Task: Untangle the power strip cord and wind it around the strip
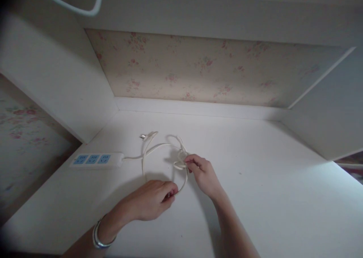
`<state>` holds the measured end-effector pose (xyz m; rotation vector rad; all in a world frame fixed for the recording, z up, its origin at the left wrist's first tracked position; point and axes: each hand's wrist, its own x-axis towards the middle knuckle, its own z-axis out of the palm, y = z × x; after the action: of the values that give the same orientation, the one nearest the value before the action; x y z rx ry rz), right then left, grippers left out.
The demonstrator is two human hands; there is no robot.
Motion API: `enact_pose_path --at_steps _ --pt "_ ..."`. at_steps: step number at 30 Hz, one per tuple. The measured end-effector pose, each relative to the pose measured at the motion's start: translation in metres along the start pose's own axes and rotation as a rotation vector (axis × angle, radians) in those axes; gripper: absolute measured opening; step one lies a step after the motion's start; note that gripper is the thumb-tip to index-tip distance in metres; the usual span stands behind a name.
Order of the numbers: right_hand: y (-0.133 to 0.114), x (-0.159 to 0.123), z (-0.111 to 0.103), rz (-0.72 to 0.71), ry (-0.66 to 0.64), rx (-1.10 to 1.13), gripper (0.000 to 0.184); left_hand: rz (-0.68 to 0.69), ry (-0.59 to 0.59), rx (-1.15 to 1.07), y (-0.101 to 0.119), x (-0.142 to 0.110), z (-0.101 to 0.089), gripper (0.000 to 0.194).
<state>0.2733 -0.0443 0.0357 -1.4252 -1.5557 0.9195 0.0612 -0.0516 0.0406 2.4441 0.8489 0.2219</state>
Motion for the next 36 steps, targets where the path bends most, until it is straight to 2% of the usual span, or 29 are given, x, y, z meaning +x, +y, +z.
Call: enact_pose_path --at_steps 3,7,11,14,17,23,25,29,33,36 --pt "0.004 0.001 0.006 0.003 0.095 0.149 0.02 -0.051 0.056 -0.1 -0.002 0.001 0.003 0.022" --pt "0.003 0.001 0.012 0.018 0.191 0.258 0.022 -0.085 0.199 -0.307 -0.005 0.007 0.005 0.024" --pt "0.0 0.0 0.022 0.02 0.078 0.369 0.036 -0.148 0.375 -0.453 -0.01 0.015 0.004 0.023" --pt "0.0 -0.001 0.032 -0.029 -0.051 0.406 0.046 -0.194 0.443 -0.549 -0.016 0.02 0.004 0.026" --pt "0.0 -0.001 0.037 -0.068 -0.121 0.362 0.045 -0.241 0.466 -0.603 -0.021 0.02 0.003 0.03" --pt "-0.003 0.0 0.034 -0.154 -0.133 0.149 0.031 -0.257 0.49 -0.706 -0.018 0.019 -0.001 0.038" --pt "-0.003 0.0 0.035 -0.154 -0.115 0.145 0.028 -0.267 0.513 -0.684 -0.017 0.02 0.0 0.037" --pt "0.002 0.002 0.043 -0.063 -0.024 0.211 0.022 -0.303 0.57 -0.596 -0.017 0.024 0.002 0.033" --pt "0.003 0.003 0.049 0.044 0.047 0.358 0.024 -0.365 0.606 -0.551 -0.019 0.025 0.003 0.029" --pt "0.0 0.004 0.045 0.046 0.135 0.511 0.024 -0.42 0.635 -0.549 -0.025 0.025 0.003 0.02"
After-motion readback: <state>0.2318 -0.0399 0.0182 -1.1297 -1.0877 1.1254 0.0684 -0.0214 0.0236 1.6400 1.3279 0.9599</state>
